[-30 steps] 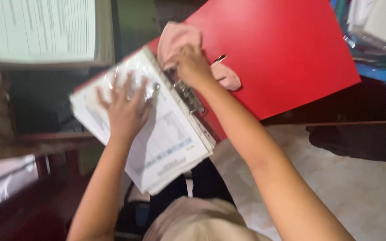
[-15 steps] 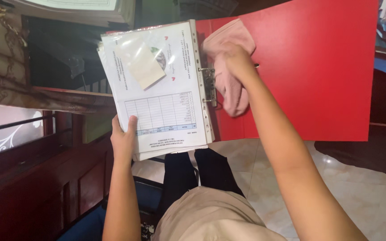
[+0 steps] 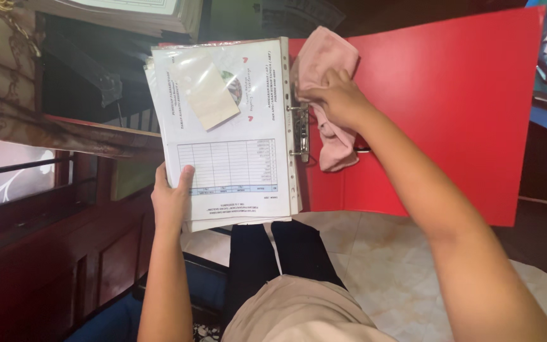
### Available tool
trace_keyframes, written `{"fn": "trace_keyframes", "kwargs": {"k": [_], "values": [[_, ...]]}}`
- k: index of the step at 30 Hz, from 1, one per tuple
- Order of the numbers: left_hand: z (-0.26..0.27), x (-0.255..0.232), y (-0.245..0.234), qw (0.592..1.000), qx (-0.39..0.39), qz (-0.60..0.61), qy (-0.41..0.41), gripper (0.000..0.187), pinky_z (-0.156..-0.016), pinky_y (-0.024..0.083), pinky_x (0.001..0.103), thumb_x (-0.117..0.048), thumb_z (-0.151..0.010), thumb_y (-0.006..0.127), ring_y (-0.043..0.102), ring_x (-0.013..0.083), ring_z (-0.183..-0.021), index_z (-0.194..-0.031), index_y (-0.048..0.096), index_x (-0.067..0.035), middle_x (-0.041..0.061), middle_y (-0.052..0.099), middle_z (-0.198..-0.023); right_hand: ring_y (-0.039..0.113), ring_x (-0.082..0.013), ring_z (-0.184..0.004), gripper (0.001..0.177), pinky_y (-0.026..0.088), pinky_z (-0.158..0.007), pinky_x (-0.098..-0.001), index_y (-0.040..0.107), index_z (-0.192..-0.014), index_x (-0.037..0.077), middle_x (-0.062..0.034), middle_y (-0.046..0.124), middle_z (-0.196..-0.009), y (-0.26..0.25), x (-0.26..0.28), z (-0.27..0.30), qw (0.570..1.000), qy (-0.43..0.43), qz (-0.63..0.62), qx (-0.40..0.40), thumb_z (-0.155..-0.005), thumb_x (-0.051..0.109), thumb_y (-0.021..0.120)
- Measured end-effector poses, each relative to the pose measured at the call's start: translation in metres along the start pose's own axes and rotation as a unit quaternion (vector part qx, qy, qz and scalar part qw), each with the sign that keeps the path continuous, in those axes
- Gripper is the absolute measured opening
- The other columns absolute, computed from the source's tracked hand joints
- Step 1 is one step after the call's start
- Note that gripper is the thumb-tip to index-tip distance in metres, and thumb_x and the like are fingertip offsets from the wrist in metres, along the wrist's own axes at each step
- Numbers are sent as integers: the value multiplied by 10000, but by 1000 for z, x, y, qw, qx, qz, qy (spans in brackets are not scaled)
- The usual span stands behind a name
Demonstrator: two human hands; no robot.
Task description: The person organizes papers in a red binder and then wipes the interior and exterior surfaces of the binder with a pink cloth.
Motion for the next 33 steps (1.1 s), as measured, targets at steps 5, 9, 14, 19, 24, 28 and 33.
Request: {"fn": "trace_keyframes", "kwargs": {"k": [5,9,14,19,24,28,33], "values": [[-7,-8,-2,1000,11,-7,3,685,-943,519,384,-457,-897,737,690,300,-1131,-1407,534,-47,211,698,-1238,488,-352,-1129,383,438,-985,-421,772,-1183,289,-130,540,-1090,-6,-9,22,994,111,6,-25,-946,56,582],[-9,-10,-1,999,20,-7,-38,661,-939,526,379,-441,-889,717,707,288,-1112,-1399,540,-59,202,713,-1224,489,-347,-1183,402,422,-1060,-454,794,-1110,270,-136,545,-1186,0,-14,8,992,11,1,-125,-908,0,575],[-6,-13,-1,999,19,-5,-41,679,-934,522,371,-439,-890,720,698,295,-1125,-1405,526,-42,213,700,-1235,495,-362,-1129,390,447,-998,-464,797,-1082,235,-145,544,-1127,13,12,9,1000,7,15,13,-814,10,625],[1,-43,-13,969,-120,-180,121,833,-1056,329,561,-446,-839,799,454,429,-1329,-1463,494,15,274,535,-1399,473,-422,-1185,285,426,-977,-471,795,-1060,203,-201,539,-1206,-10,21,21,994,-28,12,-107,-845,67,666],[25,-82,40,906,-169,-220,320,629,-1191,185,636,-361,-948,742,323,408,-1504,-1480,553,-83,186,477,-1538,525,-346,-1152,278,451,-1067,-444,731,-1189,126,-147,531,-1129,-12,11,18,987,49,-120,-93,-982,25,574],[35,-129,118,874,-5,-162,459,443,-1223,161,624,-355,-982,685,306,357,-1542,-1403,639,-229,83,433,-1603,529,-370,-1159,293,455,-1005,-448,667,-1224,74,-153,554,-1147,-4,25,14,996,-22,-84,-36,-932,69,648],[32,-161,159,838,56,-183,512,262,-1225,86,674,-396,-985,663,270,345,-1557,-1192,711,-242,31,409,-1630,529,-376,-1120,306,474,-956,-442,763,-1120,177,-164,552,-1117,-17,15,37,995,77,9,-56,-886,13,653]]}}
Point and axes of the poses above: each hand's wrist, its own z-axis away from the middle knuckle, its own y-axis out of the palm, x = y × z, the point moved 4 cm from there along -z, towards the middle knuckle
